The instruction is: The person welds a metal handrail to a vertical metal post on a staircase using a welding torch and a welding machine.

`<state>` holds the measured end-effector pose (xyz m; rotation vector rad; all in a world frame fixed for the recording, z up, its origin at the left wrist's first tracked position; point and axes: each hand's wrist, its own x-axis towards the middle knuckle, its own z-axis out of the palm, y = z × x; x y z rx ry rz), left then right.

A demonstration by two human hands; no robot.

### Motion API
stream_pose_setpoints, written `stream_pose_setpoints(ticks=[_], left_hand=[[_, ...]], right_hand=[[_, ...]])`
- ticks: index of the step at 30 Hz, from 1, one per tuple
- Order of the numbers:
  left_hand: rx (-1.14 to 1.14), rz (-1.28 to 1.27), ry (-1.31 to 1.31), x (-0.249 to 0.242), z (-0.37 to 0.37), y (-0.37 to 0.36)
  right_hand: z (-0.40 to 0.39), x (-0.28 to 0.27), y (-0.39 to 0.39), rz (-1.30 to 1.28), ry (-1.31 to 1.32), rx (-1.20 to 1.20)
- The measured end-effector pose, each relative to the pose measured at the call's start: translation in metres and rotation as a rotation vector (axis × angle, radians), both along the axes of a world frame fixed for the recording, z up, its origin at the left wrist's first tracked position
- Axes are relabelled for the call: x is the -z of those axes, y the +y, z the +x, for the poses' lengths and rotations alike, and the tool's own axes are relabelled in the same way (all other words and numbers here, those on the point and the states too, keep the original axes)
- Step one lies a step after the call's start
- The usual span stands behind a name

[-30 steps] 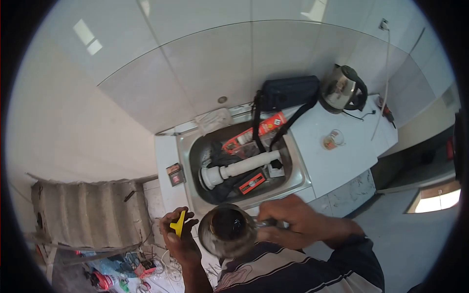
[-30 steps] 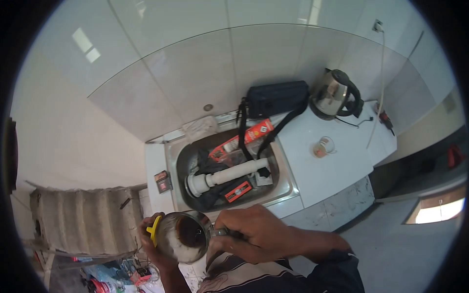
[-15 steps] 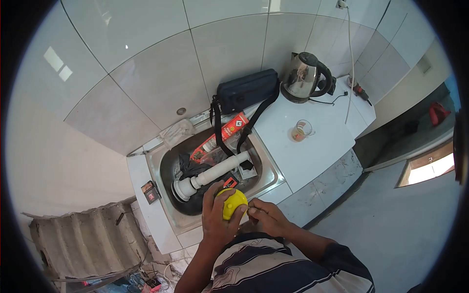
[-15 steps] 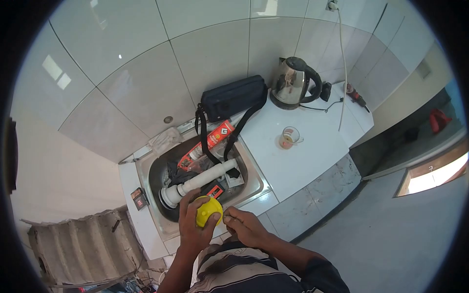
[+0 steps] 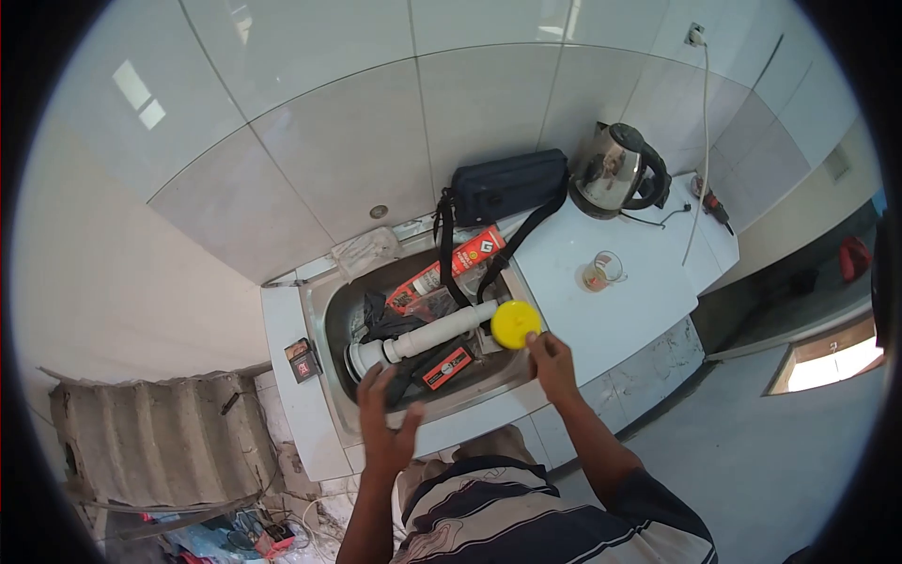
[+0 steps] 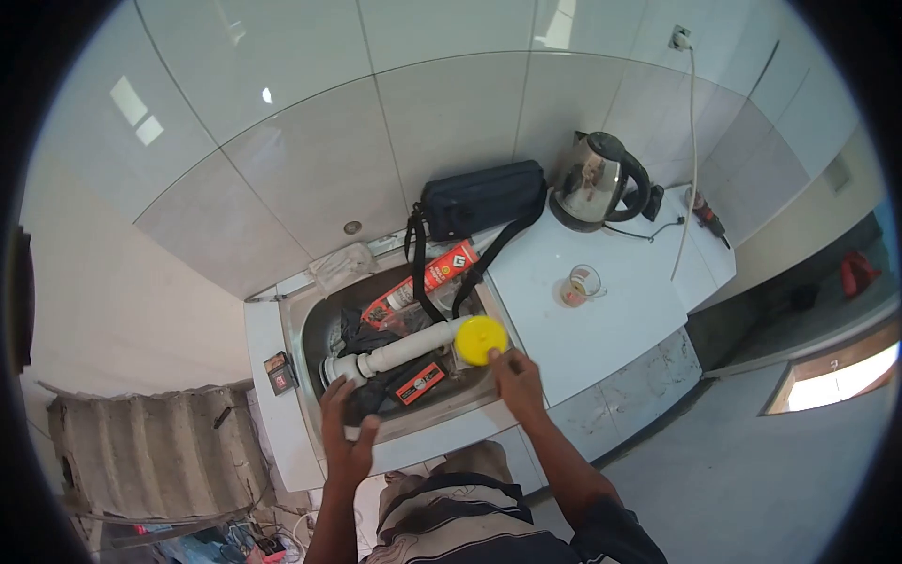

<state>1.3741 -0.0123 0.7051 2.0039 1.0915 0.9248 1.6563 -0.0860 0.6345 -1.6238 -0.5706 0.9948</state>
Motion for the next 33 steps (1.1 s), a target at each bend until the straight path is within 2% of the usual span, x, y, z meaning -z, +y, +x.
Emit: stream_pose_setpoints(ticks=[2, 5, 6, 8, 9, 10, 12, 13, 15, 16, 20, 21, 26, 28, 33], left_hand=[[-0.201, -0.22, -0.043, 0.016, -0.041, -0.012], [-0.463, -0.337, -0.051, 0.052, -0.112, -0.042], [-0.569, -0.375, -0.056, 0.063, -0.135, -0.056], [-0.75, -0.381, -0.037, 0.076, -0.168, -0.08], [-0.82, -0.411, -0.036, 0.083, -0.184, -0.095], [-0.903, -0.439, -0.039, 0.09, -0.2, -0.113], [-1.073, -0.485, -0.094, 0.115, -0.224, -0.142], [-1.132, -0.498, -0.068, 0.116, -0.228, -0.151], [-1.192, -0.497, -0.101, 0.124, -0.234, -0.171], [-1.216, -0.529, -0.073, 0.123, -0.235, -0.178], [-1.269, -0.59, -0.01, 0.138, -0.238, -0.209], [-1.257, -0.634, 0.009, 0.138, -0.242, -0.212], [-1.317, -0.752, -0.082, 0.162, -0.267, -0.238], [-1.275, -0.777, -0.125, 0.174, -0.285, -0.243], [-1.236, -0.764, -0.132, 0.171, -0.357, -0.242]], right_hand=[[0.024, 0.021, 0.014, -0.08, -0.173, 0.209], [0.051, 0.019, 0.035, -0.039, -0.073, 0.443], [0.061, 0.026, 0.041, -0.031, -0.148, 0.473], [0.086, 0.05, 0.048, -0.059, -0.083, 0.474], [0.106, 0.096, 0.047, 0.086, -0.283, 0.407], [0.116, 0.088, 0.053, -0.02, 0.008, 0.45], [0.128, 0.1, 0.066, -0.013, 0.041, 0.502], [0.144, 0.124, 0.075, -0.06, -0.163, 0.488], [0.138, 0.093, 0.09, -0.156, -0.105, 0.458], [0.149, 0.1, 0.094, -0.173, -0.204, 0.415], [0.1, 0.071, 0.102, -0.022, 0.014, 0.652], [0.087, 0.069, 0.104, 0.0, 0.001, 0.677], [0.025, 0.059, 0.126, 0.03, -0.489, 0.59], [0.001, 0.049, 0.142, 0.071, -0.674, 0.548], [-0.082, 0.02, 0.185, 0.26, -0.912, 0.436]])
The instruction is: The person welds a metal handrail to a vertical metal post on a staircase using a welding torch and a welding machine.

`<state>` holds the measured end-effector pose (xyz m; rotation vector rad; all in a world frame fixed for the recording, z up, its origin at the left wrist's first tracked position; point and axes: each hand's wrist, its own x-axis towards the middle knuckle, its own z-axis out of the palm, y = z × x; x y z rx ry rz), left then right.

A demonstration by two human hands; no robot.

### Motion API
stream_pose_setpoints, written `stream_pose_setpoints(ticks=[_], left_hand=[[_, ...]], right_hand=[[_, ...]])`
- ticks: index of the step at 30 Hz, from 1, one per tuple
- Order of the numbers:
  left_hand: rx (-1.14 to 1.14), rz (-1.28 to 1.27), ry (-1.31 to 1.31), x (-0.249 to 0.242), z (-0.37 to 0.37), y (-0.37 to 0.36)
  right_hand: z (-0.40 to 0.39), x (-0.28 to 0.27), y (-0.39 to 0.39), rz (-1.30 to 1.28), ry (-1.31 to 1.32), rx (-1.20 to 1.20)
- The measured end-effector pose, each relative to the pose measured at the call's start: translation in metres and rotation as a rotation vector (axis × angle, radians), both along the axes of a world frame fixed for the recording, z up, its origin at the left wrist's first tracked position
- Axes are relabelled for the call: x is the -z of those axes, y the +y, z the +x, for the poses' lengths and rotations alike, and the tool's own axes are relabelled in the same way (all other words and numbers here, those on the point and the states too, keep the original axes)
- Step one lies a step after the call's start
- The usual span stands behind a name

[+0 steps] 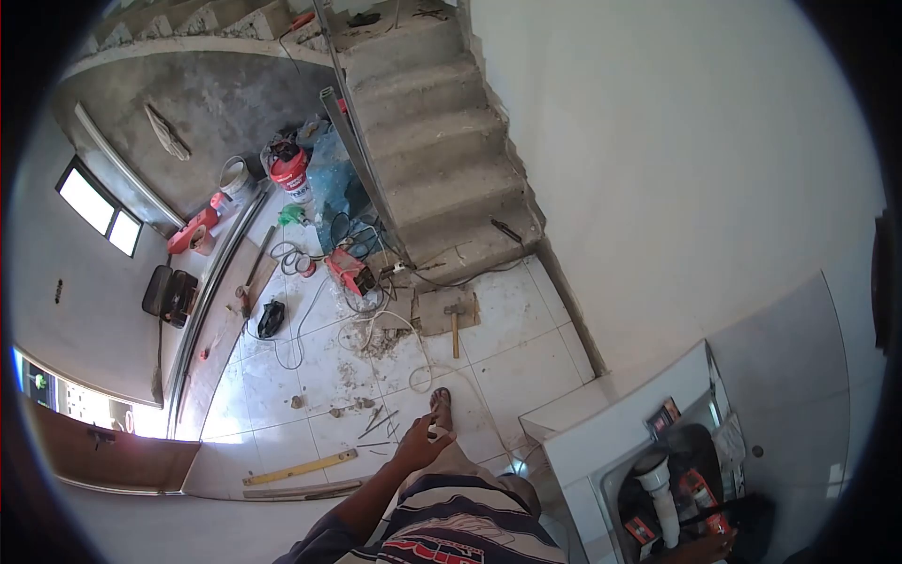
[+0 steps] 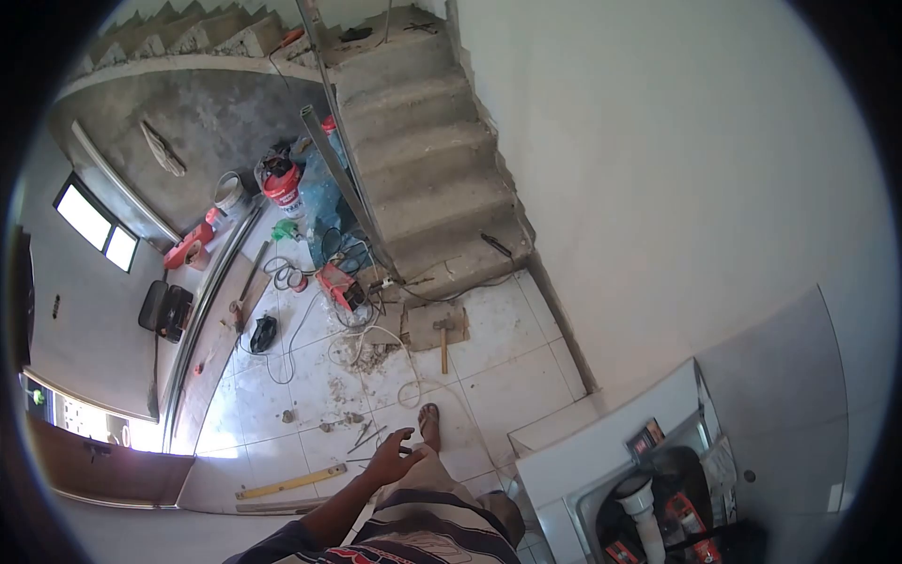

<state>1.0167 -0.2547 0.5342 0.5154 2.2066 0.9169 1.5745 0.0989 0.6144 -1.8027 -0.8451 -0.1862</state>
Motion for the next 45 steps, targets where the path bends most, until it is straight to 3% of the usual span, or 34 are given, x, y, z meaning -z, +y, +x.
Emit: stream_pose_setpoints(ticks=[6, 8, 12, 15, 16, 19, 21, 23, 25, 29, 30, 32, 34, 35, 36, 37, 38, 39, 41, 45], left_hand=[[-0.111, 0.025, 0.024, 0.009, -0.152, -0.017], [-0.169, 0.055, 0.037, 0.008, -0.21, -0.019], [-0.183, 0.053, 0.142, -0.009, -0.315, -0.007], [-0.167, 0.081, 0.189, -0.016, -0.371, 0.022], [-0.157, 0.109, 0.215, -0.015, -0.385, 0.03], [-0.19, 0.153, 0.155, -0.003, -0.408, 0.061], [-0.201, 0.159, 0.101, 0.022, -0.408, 0.077], [-0.168, 0.096, 0.057, 0.039, -0.397, 0.094], [-0.126, 0.005, -0.042, 0.093, -0.382, 0.096], [-0.136, -0.199, -0.31, 0.161, -0.362, 0.11], [-0.112, -0.278, -0.247, 0.186, -0.359, 0.11], [-0.23, -0.36, -0.294, 0.269, -0.339, 0.08], [-0.535, -0.645, -0.445, 0.27, -0.351, 0.111], [-0.558, -0.684, -0.468, 0.298, -0.338, 0.103], [-0.351, -0.716, -0.438, 0.344, -0.312, 0.077], [-0.142, -0.74, -0.41, 0.372, -0.297, 0.066], [-0.63, -0.531, -0.47, 0.334, -0.324, 0.127], [-0.657, -0.563, -0.471, 0.334, -0.333, 0.153], [-0.458, -0.397, -0.561, 0.35, -0.342, 0.182], [-0.687, -0.225, -0.769, 0.373, -0.344, 0.233]], right_hand=[[-0.149, -0.043, 0.028, 0.083, -0.421, -0.189], [-0.25, -0.072, 0.015, -0.081, 0.108, -0.33], [-0.358, -0.037, 0.017, -0.024, 0.183, -0.702], [-0.455, -0.057, -0.009, -0.318, 0.107, -0.98], [-0.483, -0.055, -0.014, -0.433, 0.213, -1.018], [-0.539, -0.037, -0.006, -0.774, -0.056, -1.176], [-0.577, -0.024, 0.011, -0.966, -0.078, -1.302], [-0.603, 0.022, 0.043, -1.057, -0.101, -1.364], [-0.632, 0.091, 0.083, -1.141, -0.12, -1.43], [-0.715, 0.266, 0.172, -1.299, -0.215, -1.533], [-0.742, 0.309, 0.196, -1.318, -0.302, -1.567], [-0.809, 0.394, 0.246, -1.406, -0.37, -1.553], [-0.878, 0.494, 0.291, -1.446, -0.488, -1.48], [-0.912, 0.543, 0.316, -1.438, -0.553, -1.453], [-0.949, 0.577, 0.341, -1.459, -0.656, -1.444], [-0.966, 0.649, 0.363, -1.239, -0.843, -1.441], [-1.01, 0.655, 0.377, -1.189, -0.796, -1.453], [-1.05, 0.664, 0.39, -1.126, -0.848, -1.488], [-1.097, 0.685, 0.402, -0.674, -0.96, -1.591], [-1.13, 0.708, 0.399, -0.731, -1.134, -1.609]])
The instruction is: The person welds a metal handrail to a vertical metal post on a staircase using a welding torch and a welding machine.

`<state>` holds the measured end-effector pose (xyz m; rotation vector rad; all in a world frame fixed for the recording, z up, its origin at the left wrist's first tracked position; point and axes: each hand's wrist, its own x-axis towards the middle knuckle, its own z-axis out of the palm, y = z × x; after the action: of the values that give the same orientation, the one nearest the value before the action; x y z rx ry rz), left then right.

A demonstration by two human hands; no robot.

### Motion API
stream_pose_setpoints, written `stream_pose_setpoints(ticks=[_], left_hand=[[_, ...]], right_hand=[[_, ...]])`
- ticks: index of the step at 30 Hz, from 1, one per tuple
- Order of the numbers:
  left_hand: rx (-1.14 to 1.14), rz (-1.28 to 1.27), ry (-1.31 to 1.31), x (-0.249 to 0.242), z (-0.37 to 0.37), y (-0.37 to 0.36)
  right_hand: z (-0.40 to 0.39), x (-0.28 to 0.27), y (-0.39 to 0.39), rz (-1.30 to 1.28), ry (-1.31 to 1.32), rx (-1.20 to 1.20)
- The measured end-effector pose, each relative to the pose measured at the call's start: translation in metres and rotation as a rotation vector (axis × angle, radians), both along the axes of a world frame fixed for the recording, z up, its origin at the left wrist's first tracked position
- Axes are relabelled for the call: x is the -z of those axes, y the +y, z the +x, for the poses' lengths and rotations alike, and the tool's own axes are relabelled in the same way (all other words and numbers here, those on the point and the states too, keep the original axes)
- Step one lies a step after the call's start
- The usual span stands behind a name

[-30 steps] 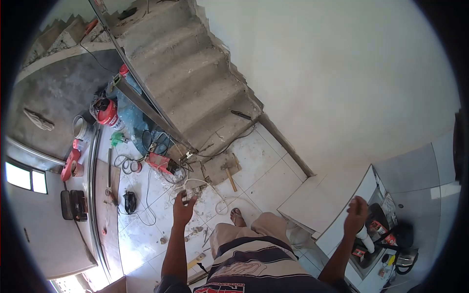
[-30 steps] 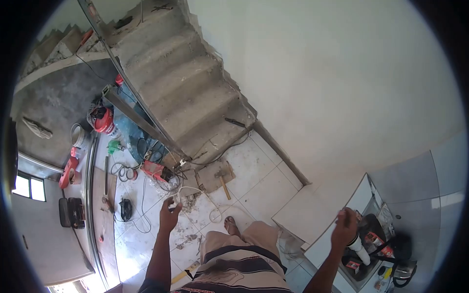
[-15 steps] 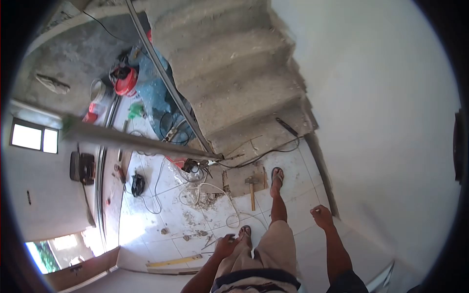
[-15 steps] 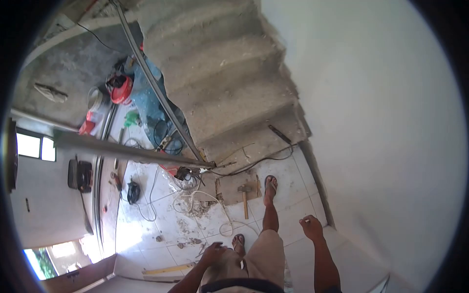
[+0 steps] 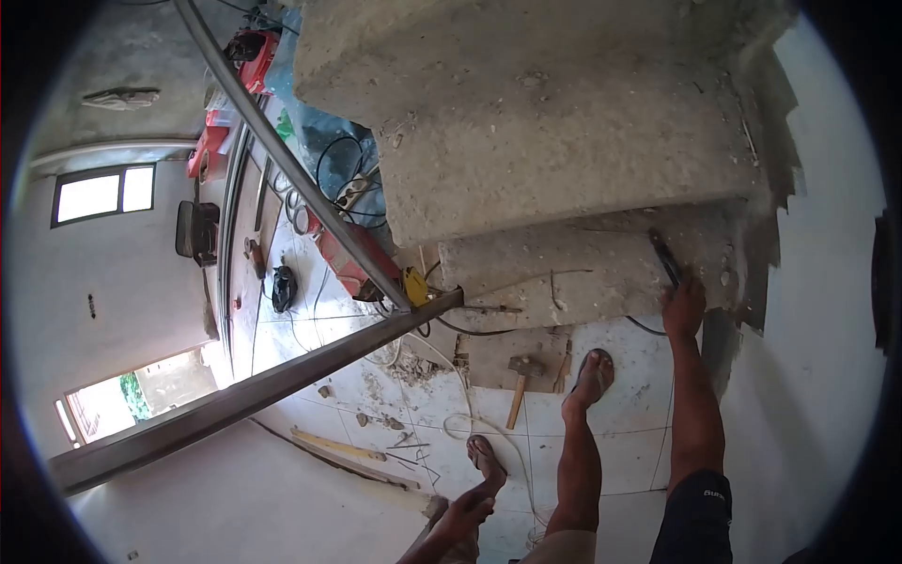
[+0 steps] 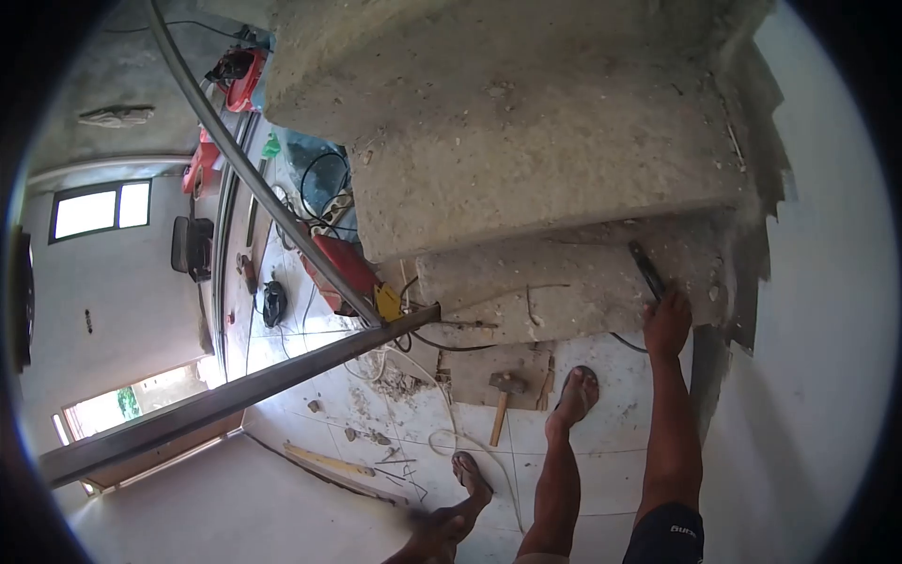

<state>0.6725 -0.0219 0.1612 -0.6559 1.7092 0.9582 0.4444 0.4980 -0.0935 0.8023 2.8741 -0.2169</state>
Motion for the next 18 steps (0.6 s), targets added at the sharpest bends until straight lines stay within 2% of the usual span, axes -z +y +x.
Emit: stream_pose_setpoints(ticks=[2, 4, 6, 7, 8, 9, 10, 11, 12, 13, 14, 15, 16, 17, 18], left_hand=[[-0.139, 0.062, -0.131, -0.027, -0.039, 0.048], [-0.181, 0.067, -0.112, -0.038, -0.039, 0.056], [-0.2, 0.109, -0.073, -0.052, -0.037, 0.052], [-0.17, 0.088, -0.082, -0.057, -0.026, 0.041], [-0.136, 0.074, -0.073, -0.058, -0.018, 0.03], [-0.12, 0.121, -0.012, -0.057, -0.008, 0.016], [-0.091, 0.136, -0.033, -0.06, -0.002, 0.004], [-0.058, 0.146, -0.058, -0.059, 0.0, -0.008], [-0.032, 0.186, 0.0, -0.083, -0.025, -0.007], [-0.169, 0.312, -0.139, -0.138, -0.054, 0.001], [-0.304, 0.428, -0.304, -0.183, -0.064, 0.002], [-0.165, 0.294, -0.049, -0.135, -0.038, -0.018], [-0.152, 0.314, -0.031, -0.163, -0.045, -0.018], [-0.355, 0.386, -0.252, -0.209, -0.066, -0.01], [-0.56, 0.458, -0.476, -0.242, -0.075, -0.007]], right_hand=[[-0.009, -0.007, 0.0, -0.212, -0.29, 0.121], [0.02, 0.007, -0.015, -0.259, 0.013, 0.192], [0.037, -0.05, -0.042, -0.493, -0.058, 0.461], [0.061, -0.061, -0.06, -0.467, 0.088, 0.461], [0.081, -0.09, -0.077, -0.614, 0.15, 0.561], [0.116, -0.084, -0.097, -0.319, 0.399, 0.335], [0.115, -0.154, -0.123, -0.913, 0.406, 0.747], [0.119, -0.217, -0.147, -1.19, 0.403, 0.873], [0.132, -0.259, -0.172, -1.283, 0.42, 0.959], [0.133, -0.324, -0.202, -1.397, 0.508, 1.063], [0.136, -0.391, -0.228, -1.522, 0.506, 1.077], [0.14, -0.453, -0.254, -1.664, 0.536, 1.044], [0.149, -0.495, -0.278, -1.858, 0.543, 1.062], [0.158, -0.53, -0.299, -2.055, 0.528, 1.065], [0.165, -0.562, -0.32, -2.268, 0.483, 0.965]])
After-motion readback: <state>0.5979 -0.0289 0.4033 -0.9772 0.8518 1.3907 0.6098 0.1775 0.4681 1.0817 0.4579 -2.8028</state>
